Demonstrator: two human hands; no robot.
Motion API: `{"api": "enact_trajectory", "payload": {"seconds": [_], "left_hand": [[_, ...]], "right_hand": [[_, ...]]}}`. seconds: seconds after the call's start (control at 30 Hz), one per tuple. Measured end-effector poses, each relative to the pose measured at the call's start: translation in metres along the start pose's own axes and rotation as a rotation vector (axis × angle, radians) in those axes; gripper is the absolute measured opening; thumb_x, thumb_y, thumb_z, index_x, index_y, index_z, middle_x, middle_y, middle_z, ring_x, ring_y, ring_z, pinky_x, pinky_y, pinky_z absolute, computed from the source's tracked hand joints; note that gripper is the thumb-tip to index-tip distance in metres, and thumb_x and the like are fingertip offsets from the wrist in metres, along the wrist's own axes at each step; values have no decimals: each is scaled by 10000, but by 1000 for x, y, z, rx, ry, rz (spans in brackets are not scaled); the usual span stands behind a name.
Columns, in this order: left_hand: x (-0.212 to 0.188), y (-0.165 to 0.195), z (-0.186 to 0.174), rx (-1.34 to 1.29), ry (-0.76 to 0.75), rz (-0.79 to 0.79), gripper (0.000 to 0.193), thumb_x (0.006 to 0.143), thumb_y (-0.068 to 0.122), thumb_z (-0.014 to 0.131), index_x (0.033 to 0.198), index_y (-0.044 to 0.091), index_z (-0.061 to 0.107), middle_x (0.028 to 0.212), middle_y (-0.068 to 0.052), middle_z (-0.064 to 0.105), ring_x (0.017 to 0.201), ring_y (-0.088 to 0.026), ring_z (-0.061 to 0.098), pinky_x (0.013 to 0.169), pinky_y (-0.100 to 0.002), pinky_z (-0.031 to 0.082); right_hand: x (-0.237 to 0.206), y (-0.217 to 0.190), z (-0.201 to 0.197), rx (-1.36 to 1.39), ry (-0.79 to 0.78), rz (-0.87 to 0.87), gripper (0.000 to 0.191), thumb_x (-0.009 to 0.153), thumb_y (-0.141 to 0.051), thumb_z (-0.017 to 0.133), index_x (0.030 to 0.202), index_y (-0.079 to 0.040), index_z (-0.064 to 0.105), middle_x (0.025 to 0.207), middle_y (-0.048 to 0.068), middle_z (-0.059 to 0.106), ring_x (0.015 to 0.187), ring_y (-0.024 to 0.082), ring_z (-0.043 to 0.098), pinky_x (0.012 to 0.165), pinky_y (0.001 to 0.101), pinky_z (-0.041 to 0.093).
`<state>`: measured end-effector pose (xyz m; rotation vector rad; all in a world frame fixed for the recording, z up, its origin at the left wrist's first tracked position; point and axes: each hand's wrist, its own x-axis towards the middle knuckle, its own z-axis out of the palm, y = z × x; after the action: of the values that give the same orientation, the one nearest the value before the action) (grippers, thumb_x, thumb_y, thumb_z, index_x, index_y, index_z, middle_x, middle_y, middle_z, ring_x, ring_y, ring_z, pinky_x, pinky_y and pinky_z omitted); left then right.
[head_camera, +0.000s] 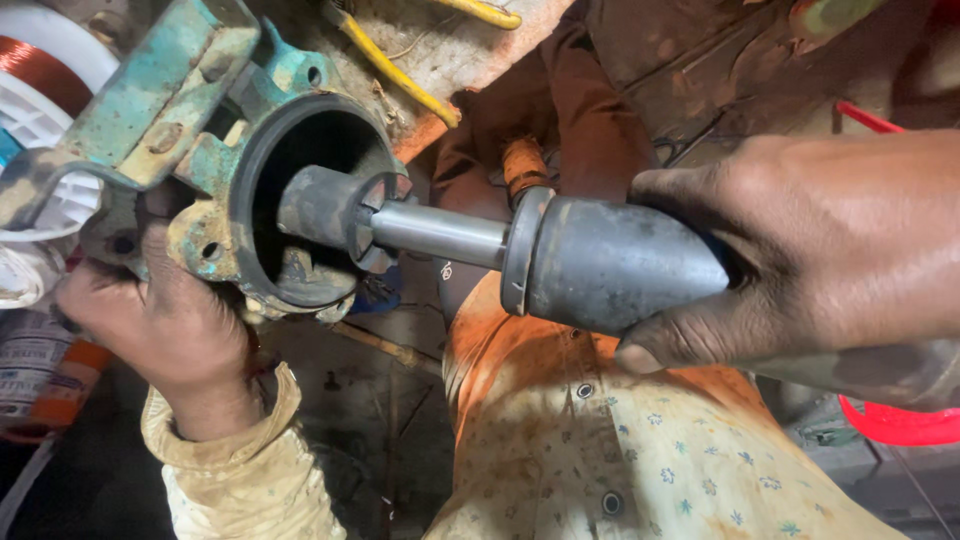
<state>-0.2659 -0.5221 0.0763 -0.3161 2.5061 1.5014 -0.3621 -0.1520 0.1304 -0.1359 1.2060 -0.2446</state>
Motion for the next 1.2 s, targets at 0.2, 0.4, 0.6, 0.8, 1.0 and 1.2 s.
{"api": "enact_trajectory", "payload": {"seconds": [0.2,0.4,0.6,0.8,1.0,1.2], "left_hand": [[3,6,7,42,35,5,257,1187,116,632,1245,-135,641,1180,-161,708,1060,-192,693,996,-315,547],[0,22,17,186,45,4,345,1144,217,664,1162,-127,681,1048,-170,733,921,-203,691,903,-323,544],[0,36,21,211,10,61,352,1165,228,631,1153,-120,688,999,-170,736,912,-197,711,885,-300,542],[-4,41,22,235,41,7,336,1149,198,647,1118,-133,694,962,-173,724,860,-197,679,848,-300,524],[-4,40,21,195,35,20,288,1126,146,625,1155,-131,695,1006,-156,730,911,-180,690,894,-287,537],[-3,45,18,174,0,25,293,1139,147,608,1203,-127,691,1072,-165,743,958,-193,717,921,-287,541]], "right_hand": [[7,8,3,27,32,-51,697,640,-651,792,1180,-228,667,857,57,724,811,206,753,748,392,575],[5,-1,5,21,23,139,639,699,-557,866,1224,-250,670,817,71,717,733,209,770,676,386,611],[6,1,5,-5,87,109,670,655,-545,857,1224,-242,674,805,62,710,734,209,761,674,389,592],[7,2,6,-12,156,115,809,634,-579,910,1345,-333,610,778,44,726,725,215,781,675,387,606],[-1,-12,-3,-114,99,152,684,679,-622,854,1216,-263,626,729,75,772,743,231,802,729,394,589],[-6,-26,-17,-143,78,145,621,693,-643,827,1133,-245,642,727,68,725,751,235,796,741,405,580]]}}
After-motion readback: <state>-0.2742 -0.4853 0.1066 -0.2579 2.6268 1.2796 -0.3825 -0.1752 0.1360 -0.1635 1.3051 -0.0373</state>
